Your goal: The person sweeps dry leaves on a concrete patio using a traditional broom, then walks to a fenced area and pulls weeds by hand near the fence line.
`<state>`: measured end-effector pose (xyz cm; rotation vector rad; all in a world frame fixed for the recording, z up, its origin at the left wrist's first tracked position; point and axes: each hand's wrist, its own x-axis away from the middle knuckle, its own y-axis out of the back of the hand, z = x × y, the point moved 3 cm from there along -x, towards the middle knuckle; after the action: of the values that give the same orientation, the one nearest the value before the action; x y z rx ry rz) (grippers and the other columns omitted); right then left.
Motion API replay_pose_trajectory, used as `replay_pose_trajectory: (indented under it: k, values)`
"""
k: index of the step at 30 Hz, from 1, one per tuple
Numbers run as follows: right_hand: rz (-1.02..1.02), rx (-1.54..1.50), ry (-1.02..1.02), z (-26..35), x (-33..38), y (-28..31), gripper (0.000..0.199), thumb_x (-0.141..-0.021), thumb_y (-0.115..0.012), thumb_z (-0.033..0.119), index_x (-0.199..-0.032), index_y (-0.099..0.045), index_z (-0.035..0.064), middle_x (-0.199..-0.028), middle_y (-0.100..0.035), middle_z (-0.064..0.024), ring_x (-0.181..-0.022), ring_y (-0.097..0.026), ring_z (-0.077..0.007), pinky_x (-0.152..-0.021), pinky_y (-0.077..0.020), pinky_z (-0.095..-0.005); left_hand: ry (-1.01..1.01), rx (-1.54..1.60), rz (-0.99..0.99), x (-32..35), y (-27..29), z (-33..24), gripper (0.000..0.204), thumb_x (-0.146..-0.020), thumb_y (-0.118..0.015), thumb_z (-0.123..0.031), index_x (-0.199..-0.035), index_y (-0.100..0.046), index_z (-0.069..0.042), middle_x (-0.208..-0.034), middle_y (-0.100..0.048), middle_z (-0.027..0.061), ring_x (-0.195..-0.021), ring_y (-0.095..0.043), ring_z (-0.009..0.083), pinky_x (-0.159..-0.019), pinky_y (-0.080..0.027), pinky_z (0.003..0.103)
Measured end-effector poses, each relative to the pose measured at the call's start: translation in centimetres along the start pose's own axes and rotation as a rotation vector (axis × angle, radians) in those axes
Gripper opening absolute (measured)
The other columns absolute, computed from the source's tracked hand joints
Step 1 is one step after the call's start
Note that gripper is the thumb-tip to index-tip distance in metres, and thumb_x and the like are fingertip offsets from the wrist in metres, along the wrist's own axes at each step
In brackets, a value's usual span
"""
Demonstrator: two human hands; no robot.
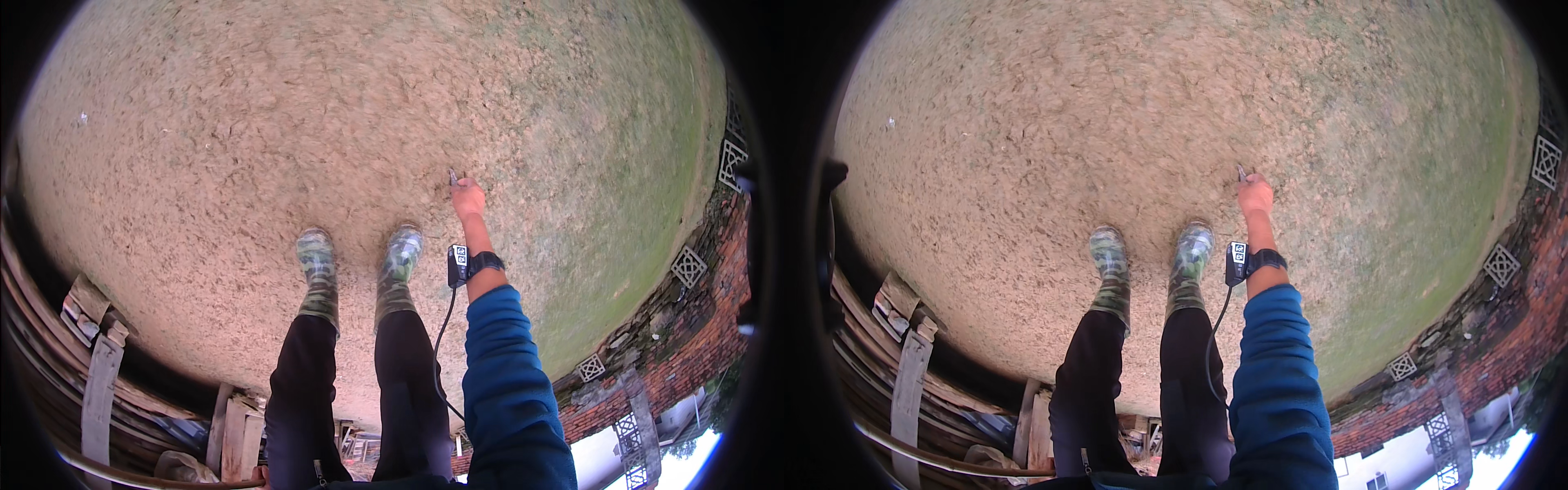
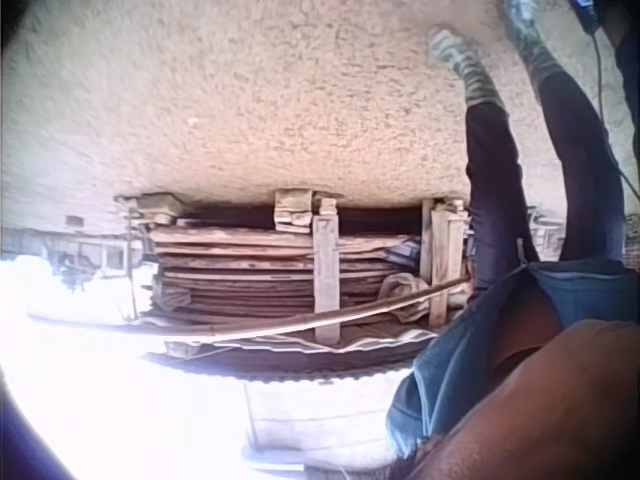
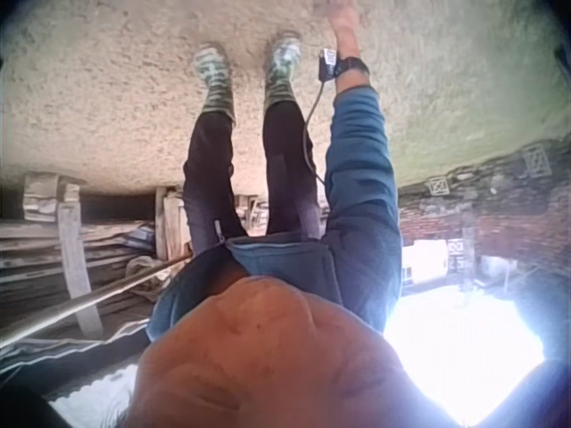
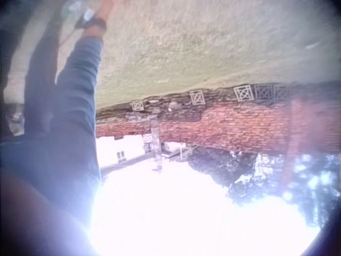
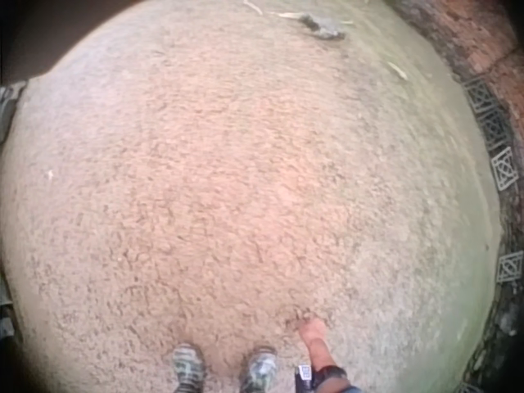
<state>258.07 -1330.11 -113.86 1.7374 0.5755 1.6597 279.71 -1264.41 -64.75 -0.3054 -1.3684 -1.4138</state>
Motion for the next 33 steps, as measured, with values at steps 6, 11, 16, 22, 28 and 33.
replay_pose_trajectory:
  k: [6, 11, 16, 22, 28, 33]
  values:
    - [0.009, -0.030, -0.051, 0.4, -1.0, 0.2, 0.022, -0.073, -0.063, 0.026, -0.086, -0.066, 0.0078, -0.089, -0.066, -0.0170, -0.087, -0.063, -0.0320, -0.079, -0.0488, -0.0381, 0.004, 0.004, 0.014, 0.1, -0.3, 0.1, 0.028, -0.085, -0.061, -0.020, -0.064, -0.048, -0.007, -0.055, -0.046, 0.0004, -0.053, -0.042, 0.0106, -0.048, -0.038, 0.029]
    - [-0.024, 0.006, 0.055, 0.3, -0.7, -0.4, 0.021, -0.071, -0.065, 0.026, -0.075, -0.068, 0.0056, -0.076, -0.066, -0.0165, -0.075, -0.065, -0.0297, -0.072, -0.0508, -0.0367, 0.001, 0.018, 0.027, 0.8, -0.3, 0.9, 0.027, -0.084, -0.061, -0.019, -0.064, -0.049, -0.006, -0.055, -0.046, 0.0008, -0.054, -0.043, 0.0110, -0.049, -0.038, 0.029]
    - [-0.057, 0.199, 0.006, 0.2, 3.4, 5.4, 0.024, -0.068, -0.064, 0.027, -0.073, -0.068, 0.0038, -0.075, -0.065, -0.0188, -0.075, -0.065, -0.0329, -0.069, -0.0513, -0.0398, -0.051, 0.090, 0.039, 3.6, 0.8, 3.1, 0.025, -0.084, -0.061, -0.019, -0.065, -0.050, -0.006, -0.056, -0.047, 0.0013, -0.054, -0.043, 0.0115, -0.049, -0.039, 0.030]
    - [0.044, 0.299, 0.101, 1.1, 16.1, 23.1, 0.022, -0.065, -0.064, 0.024, -0.070, -0.066, 0.0025, -0.078, -0.064, -0.0211, -0.077, -0.064, -0.0345, -0.070, -0.0516, -0.0407, -0.422, 0.008, -0.078, 8.2, 3.8, 4.3, 0.024, -0.080, -0.061, -0.017, -0.062, -0.050, -0.005, -0.055, -0.048, 0.0046, -0.053, -0.045, 0.0131, -0.049, -0.040, 0.033]
    - [0.125, 0.668, 0.138, 4.8, 30.2, 41.6, 0.032, -0.066, -0.068, 0.033, -0.083, -0.069, 0.0063, -0.095, -0.065, -0.0163, -0.090, -0.063, -0.0306, -0.082, -0.0501, -0.0375, 0.018, 0.281, -0.051, 13.7, 10.1, -0.7, 0.016, -0.077, -0.061, -0.017, -0.074, -0.059, -0.001, -0.063, -0.060, 0.0123, -0.059, -0.063, 0.0215, -0.058, -0.051, 0.036]
    - [0.072, 0.718, 0.427, 8.5, 35.5, 50.6, 0.030, -0.068, -0.067, 0.034, -0.075, -0.067, 0.0044, -0.081, -0.067, -0.0131, -0.078, -0.066, -0.0270, -0.068, -0.0531, -0.0345, 0.043, 0.210, -0.049, 17.4, 17.6, -6.9, 0.028, -0.076, -0.058, -0.020, -0.092, -0.064, 0.001, -0.083, -0.066, 0.0186, -0.076, -0.066, 0.0284, -0.066, -0.053, 0.037]
